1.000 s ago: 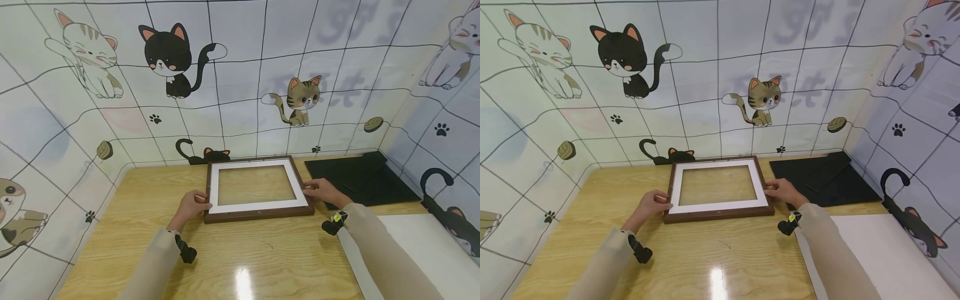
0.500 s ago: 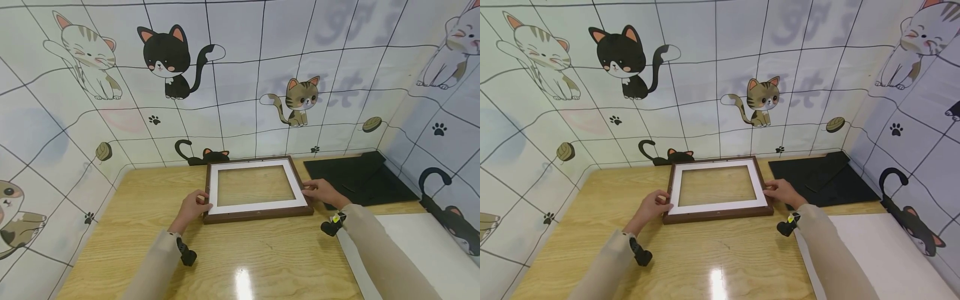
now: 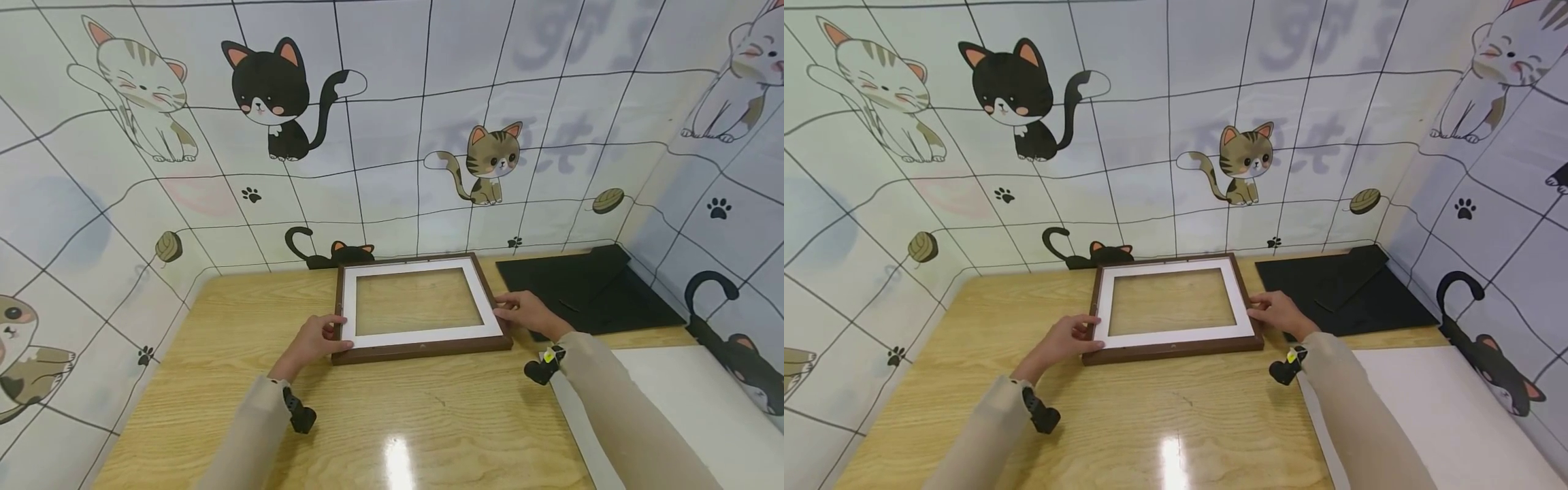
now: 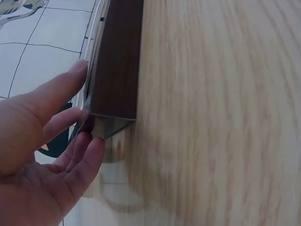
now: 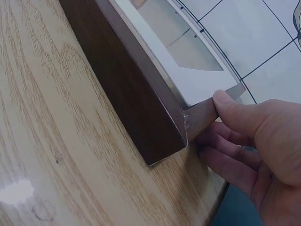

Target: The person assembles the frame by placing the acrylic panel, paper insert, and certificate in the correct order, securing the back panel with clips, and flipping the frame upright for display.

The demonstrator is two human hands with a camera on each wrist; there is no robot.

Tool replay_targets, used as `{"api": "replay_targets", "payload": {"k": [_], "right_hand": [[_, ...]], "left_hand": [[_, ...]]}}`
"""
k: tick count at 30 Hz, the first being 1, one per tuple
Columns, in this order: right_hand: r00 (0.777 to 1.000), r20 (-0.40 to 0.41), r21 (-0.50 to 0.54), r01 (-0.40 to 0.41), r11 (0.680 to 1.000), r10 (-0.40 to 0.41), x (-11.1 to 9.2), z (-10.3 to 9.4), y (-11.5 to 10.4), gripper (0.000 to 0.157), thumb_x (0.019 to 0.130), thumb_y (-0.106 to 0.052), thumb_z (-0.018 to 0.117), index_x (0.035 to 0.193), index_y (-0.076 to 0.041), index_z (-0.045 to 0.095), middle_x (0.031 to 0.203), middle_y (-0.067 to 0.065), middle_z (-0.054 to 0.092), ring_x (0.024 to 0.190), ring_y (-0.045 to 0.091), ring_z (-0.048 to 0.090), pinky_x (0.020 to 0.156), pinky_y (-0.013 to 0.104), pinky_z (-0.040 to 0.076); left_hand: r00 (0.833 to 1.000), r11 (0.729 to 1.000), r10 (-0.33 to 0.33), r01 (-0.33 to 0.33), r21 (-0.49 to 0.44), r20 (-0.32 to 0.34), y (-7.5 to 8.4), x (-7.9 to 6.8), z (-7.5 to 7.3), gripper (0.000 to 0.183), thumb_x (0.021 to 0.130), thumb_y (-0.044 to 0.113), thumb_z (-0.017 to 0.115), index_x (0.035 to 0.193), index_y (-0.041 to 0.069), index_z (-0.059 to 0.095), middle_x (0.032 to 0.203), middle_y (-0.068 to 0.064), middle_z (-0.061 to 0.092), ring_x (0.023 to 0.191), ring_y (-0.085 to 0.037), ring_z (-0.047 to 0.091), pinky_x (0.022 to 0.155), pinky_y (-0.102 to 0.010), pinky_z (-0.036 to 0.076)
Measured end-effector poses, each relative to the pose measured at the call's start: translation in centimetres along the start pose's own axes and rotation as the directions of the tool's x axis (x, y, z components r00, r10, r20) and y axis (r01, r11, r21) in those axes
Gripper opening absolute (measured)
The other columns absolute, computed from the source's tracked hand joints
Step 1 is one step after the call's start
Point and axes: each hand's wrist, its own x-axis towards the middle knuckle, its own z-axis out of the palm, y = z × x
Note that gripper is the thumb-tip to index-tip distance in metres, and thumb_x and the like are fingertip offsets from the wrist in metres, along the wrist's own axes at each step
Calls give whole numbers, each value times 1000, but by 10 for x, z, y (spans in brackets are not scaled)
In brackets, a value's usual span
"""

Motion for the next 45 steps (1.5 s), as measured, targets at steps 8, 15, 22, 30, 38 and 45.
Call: {"api": "replay_targets", "payload": {"k": [8, 15, 22, 30, 38, 45], "right_hand": [[1000, -3, 8, 5, 1000, -5, 0, 1, 0, 43, 89, -12, 60, 122, 14, 49, 89, 14, 61, 80, 22, 55, 64, 30, 48], [1000, -1, 27, 2, 1000, -2, -1, 0, 4, 45, 89, -15, 60, 123, 13, 49, 90, 14, 61, 80, 21, 56, 65, 30, 49], [998, 64, 136, -27, 990, 19, -6, -9, 6, 48, 90, -15, 59, 126, 13, 46, 97, 18, 61, 86, 23, 60, 73, 36, 52], [993, 114, 187, -61, 980, 40, -30, -43, 5, 53, 92, -15, 56, 132, 14, 36, 105, 26, 58, 94, 35, 59, 77, 43, 50], [989, 63, 99, -142, 985, 136, -75, -85, 31, 60, 90, -21, 60, 132, 14, 35, 105, 26, 59, 88, 26, 63, 74, 42, 51], [977, 13, -3, -214, 977, 214, -118, -112, 64, 62, 88, -23, 62, 128, 18, 36, 99, 21, 62, 85, 29, 63, 71, 42, 52]], "left_hand": [[998, 999, -35, 34, -26, -48, 2, 0, 7, 44, 74, 10, 76, 114, 1, 60, 102, -16, 44, 89, -26, 44, 72, -35, 42], [998, 999, -29, 28, -17, -51, 2, -1, 5, 44, 80, 8, 71, 121, 1, 56, 101, -17, 49, 89, -27, 48, 72, -36, 45], [995, 988, -77, 68, -141, -57, -15, 2, 2, 48, 82, 1, 66, 128, 0, 51, 102, -15, 58, 93, -26, 57, 73, -34, 51], [991, 961, -112, 88, -261, -76, -23, -1, 0, 47, 81, -2, 66, 126, -2, 52, 107, -18, 58, 98, -29, 58, 79, -34, 50], [990, 950, -121, 95, -297, -69, -24, -3, 0, 48, 82, -3, 65, 127, -2, 51, 109, -21, 57, 100, -31, 57, 80, -33, 50], [991, 942, -121, 100, -322, -48, -24, -2, 1, 49, 82, -4, 65, 129, -2, 49, 111, -22, 55, 101, -31, 57, 79, -32, 50]]}}
